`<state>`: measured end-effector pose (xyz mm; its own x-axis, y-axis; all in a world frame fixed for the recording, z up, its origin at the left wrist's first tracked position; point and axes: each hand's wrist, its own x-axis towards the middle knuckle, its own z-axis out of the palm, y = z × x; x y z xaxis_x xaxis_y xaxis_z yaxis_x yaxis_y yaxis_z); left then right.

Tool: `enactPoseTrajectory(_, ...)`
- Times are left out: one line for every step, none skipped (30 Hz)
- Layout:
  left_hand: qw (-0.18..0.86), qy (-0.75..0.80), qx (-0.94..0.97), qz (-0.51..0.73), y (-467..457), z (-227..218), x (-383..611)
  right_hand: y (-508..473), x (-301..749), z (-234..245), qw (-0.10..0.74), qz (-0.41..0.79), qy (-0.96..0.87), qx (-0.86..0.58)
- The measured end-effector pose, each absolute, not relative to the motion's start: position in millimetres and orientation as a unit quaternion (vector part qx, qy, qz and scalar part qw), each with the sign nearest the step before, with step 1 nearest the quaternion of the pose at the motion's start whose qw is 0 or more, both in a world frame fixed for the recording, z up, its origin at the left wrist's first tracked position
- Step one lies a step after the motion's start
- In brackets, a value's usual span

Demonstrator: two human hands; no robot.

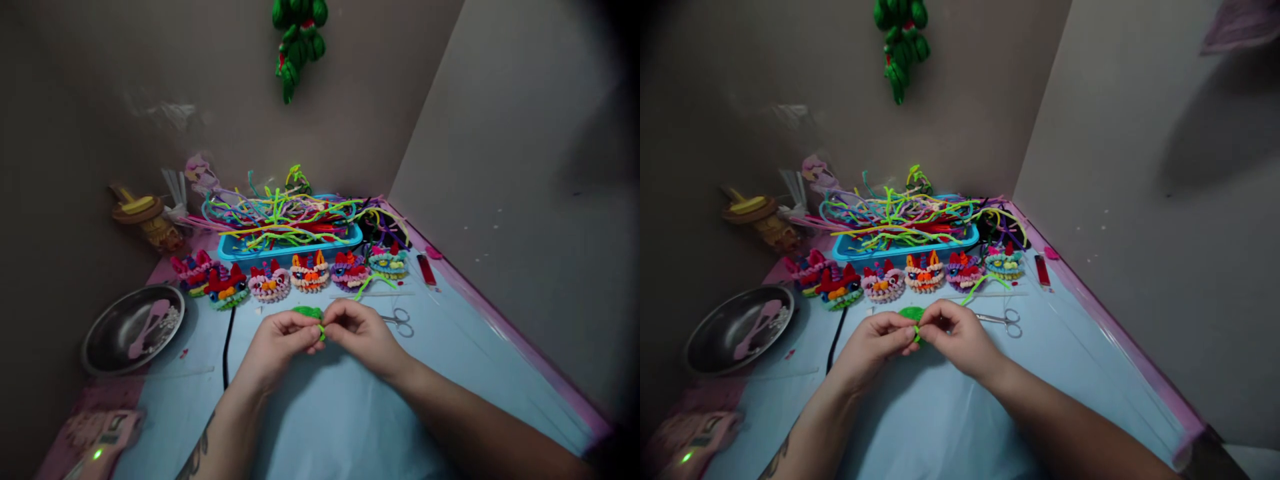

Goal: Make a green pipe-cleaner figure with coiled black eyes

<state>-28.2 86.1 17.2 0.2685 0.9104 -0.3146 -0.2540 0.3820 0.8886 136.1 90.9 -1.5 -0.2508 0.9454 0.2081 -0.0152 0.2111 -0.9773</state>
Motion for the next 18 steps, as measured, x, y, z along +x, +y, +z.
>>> enactPoseTrajectory(0.701, 0.443, 0.378, 0.411, 85.9, 18.2, -28.3, 91.2, 135.3, -2.4, 0.486, 0.529, -0.586, -0.375)
enactPoseTrajectory(0.698, 0.444, 0.385, 0.41, 85.7, 19.0, -28.5, 91.4, 134.6, -3.2, 0.49, 0.55, -0.565, -0.37)
enactPoseTrajectory(0.694, 0.444, 0.393, 0.408, 85.6, 19.3, -28.7, 91.6, 133.9, -3.9, 0.492, 0.563, -0.554, -0.366)
enactPoseTrajectory(0.69, 0.445, 0.4, 0.407, 85.6, 19.3, -28.8, 91.7, 133.2, -4.3, 0.492, 0.569, -0.55, -0.363)
enactPoseTrajectory(0.686, 0.445, 0.405, 0.408, 85.7, 18.9, -28.9, 91.7, 132.7, -4.4, 0.491, 0.571, -0.55, -0.361)
enactPoseTrajectory(0.682, 0.446, 0.408, 0.411, 85.9, 18.2, -28.9, 91.6, 132.2, -4.2, 0.491, 0.572, -0.55, -0.359)
enactPoseTrajectory(0.678, 0.446, 0.41, 0.415, 86.2, 17.3, -28.9, 91.4, 131.9, -3.7, 0.492, 0.574, -0.549, -0.356)
enactPoseTrajectory(0.674, 0.447, 0.412, 0.418, 86.5, 16.4, -28.8, 91.4, 131.8, -3.2, 0.493, 0.579, -0.545, -0.352)
enactPoseTrajectory(0.67, 0.45, 0.414, 0.421, 86.8, 15.5, -28.6, 91.5, 131.8, -2.6, 0.494, 0.586, -0.541, -0.347)
enactPoseTrajectory(0.664, 0.453, 0.418, 0.423, 87.2, 14.8, -28.4, 92.0, 132.2, -2.2, 0.493, 0.594, -0.536, -0.341)
enactPoseTrajectory(0.658, 0.457, 0.423, 0.423, 87.5, 14.4, -28.3, 92.9, 132.7, -2.1, 0.492, 0.6, -0.532, -0.338)
enactPoseTrajectory(0.653, 0.461, 0.43, 0.42, 87.7, 14.2, -28.1, 94.3, 133.4, -2.5, 0.49, 0.603, -0.532, -0.337)
enactPoseTrajectory(0.647, 0.465, 0.437, 0.416, 87.8, 14.2, -28.0, 96.2, 134.2, -3.6, 0.488, 0.603, -0.533, -0.338)
enactPoseTrajectory(0.642, 0.469, 0.445, 0.413, 87.7, 14.4, -27.9, 98.4, 134.9, -5.2, 0.484, 0.603, -0.537, -0.338)
enactPoseTrajectory(0.635, 0.472, 0.454, 0.41, 87.4, 14.6, -27.8, 100.6, 135.3, -7.2, 0.476, 0.604, -0.542, -0.339)
enactPoseTrajectory(0.627, 0.476, 0.463, 0.408, 87.0, 14.9, -27.7, 102.4, 135.4, -9.3, 0.464, 0.609, -0.547, -0.338)
enactPoseTrajectory(0.618, 0.48, 0.471, 0.408, 86.5, 15.2, -27.7, 103.6, 135.5, -10.9, 0.45, 0.618, -0.55, -0.337)
enactPoseTrajectory(0.61, 0.483, 0.476, 0.409, 85.9, 15.5, -27.6, 103.8, 135.8, -11.2, 0.431, 0.628, -0.553, -0.337)
